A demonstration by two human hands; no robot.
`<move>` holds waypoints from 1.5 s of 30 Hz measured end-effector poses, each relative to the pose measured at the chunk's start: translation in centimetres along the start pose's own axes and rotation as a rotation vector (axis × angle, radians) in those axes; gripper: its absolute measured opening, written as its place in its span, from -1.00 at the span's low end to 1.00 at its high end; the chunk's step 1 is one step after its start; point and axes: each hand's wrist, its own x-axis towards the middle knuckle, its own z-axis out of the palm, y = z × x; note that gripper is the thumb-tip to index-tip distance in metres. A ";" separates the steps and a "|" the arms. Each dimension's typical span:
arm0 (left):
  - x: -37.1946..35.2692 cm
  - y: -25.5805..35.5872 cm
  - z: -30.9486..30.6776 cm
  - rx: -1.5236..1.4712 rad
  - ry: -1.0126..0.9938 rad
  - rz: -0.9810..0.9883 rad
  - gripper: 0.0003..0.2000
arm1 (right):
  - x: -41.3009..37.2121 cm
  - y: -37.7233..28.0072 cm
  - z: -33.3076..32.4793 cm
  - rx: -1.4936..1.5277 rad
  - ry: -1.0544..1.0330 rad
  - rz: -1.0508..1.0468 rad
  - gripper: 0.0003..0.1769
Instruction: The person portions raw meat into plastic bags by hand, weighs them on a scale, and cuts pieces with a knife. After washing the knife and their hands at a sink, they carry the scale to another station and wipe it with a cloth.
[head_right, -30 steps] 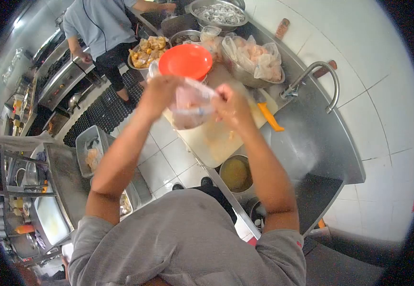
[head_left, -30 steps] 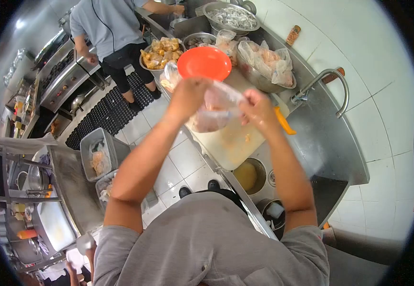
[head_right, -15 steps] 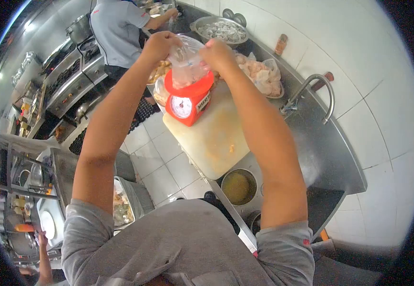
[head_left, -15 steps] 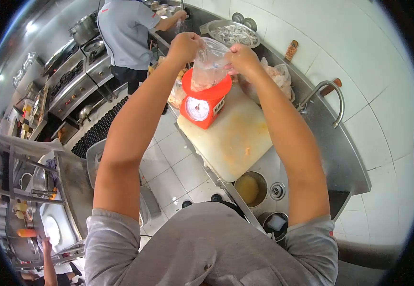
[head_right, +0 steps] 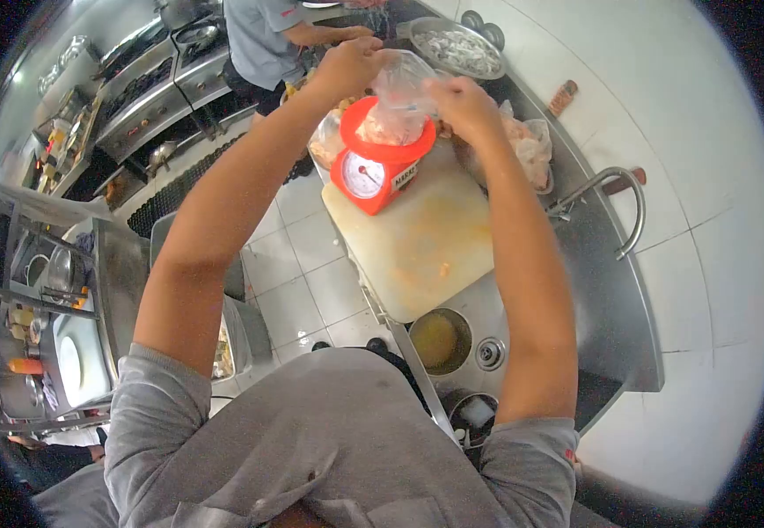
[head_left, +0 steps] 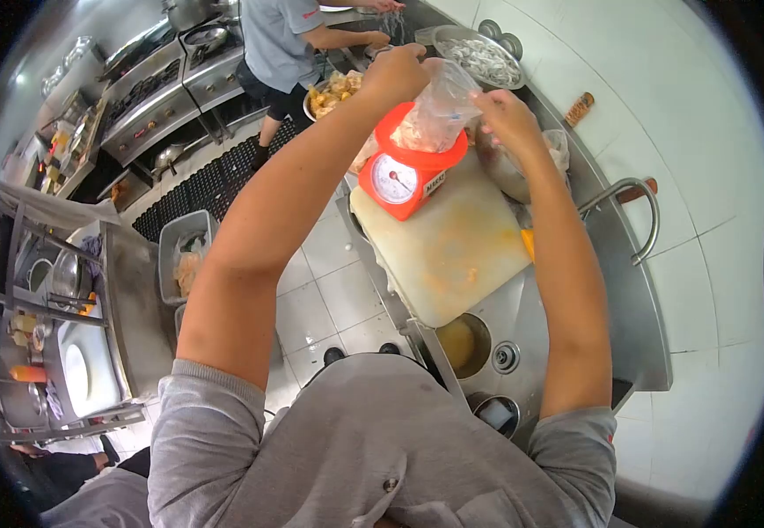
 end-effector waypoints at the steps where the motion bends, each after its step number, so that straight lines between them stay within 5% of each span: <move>1: -0.3 0.1 -0.2 -0.007 0.020 -0.036 -0.59 | -0.1 0.1 -0.1 0.039 0.027 0.018 -0.41; 6: -1.5 0.1 -2.1 -0.029 -0.010 -0.038 -0.59 | 0.1 2.1 -1.0 0.224 0.022 0.108 -0.47; 9: -2.7 0.2 -3.6 -0.010 -0.057 -0.054 -0.60 | 1.6 5.6 -1.1 -0.063 -0.102 0.013 -0.49; 12: -4.2 -1.1 -4.9 -0.050 -0.035 -0.018 -0.60 | 2.8 7.7 -0.3 -0.263 -0.156 -0.179 -0.41; 16: -10.8 -4.4 -8.0 -0.383 0.018 -0.031 -0.66 | 1.0 5.1 0.3 -0.097 -0.235 -0.016 -0.22; 21: -25.5 -12.1 -9.2 -0.677 0.094 -0.595 -0.62 | -0.2 3.2 0.5 -0.136 -0.221 -0.037 -0.09; 24: -35.3 -17.3 -7.5 -0.803 0.242 -1.002 -0.67 | -0.5 0.6 1.4 -0.151 -0.180 -0.019 -0.19; 28: -46.3 -21.8 -6.0 -0.732 0.210 -1.181 -0.72 | 2.1 0.5 3.6 -0.030 -0.359 -0.051 -0.50; 29: -47.2 -22.0 -6.0 -0.723 0.191 -1.223 -0.73 | 3.3 2.7 6.7 0.396 -0.074 -0.407 -0.54; 35: -44.0 -21.4 -7.9 -0.605 0.036 -0.984 -0.72 | 7.1 -0.7 4.7 0.531 0.007 0.023 -0.80; 43: -45.7 -21.7 -7.9 -0.301 -0.049 -0.843 -0.72 | 10.0 -3.9 -10.2 0.533 0.346 -0.208 -0.65; 45: -45.8 -20.3 -7.9 -0.154 -0.152 -0.757 -0.73 | 9.7 -1.9 -12.0 0.446 0.392 -0.078 -0.65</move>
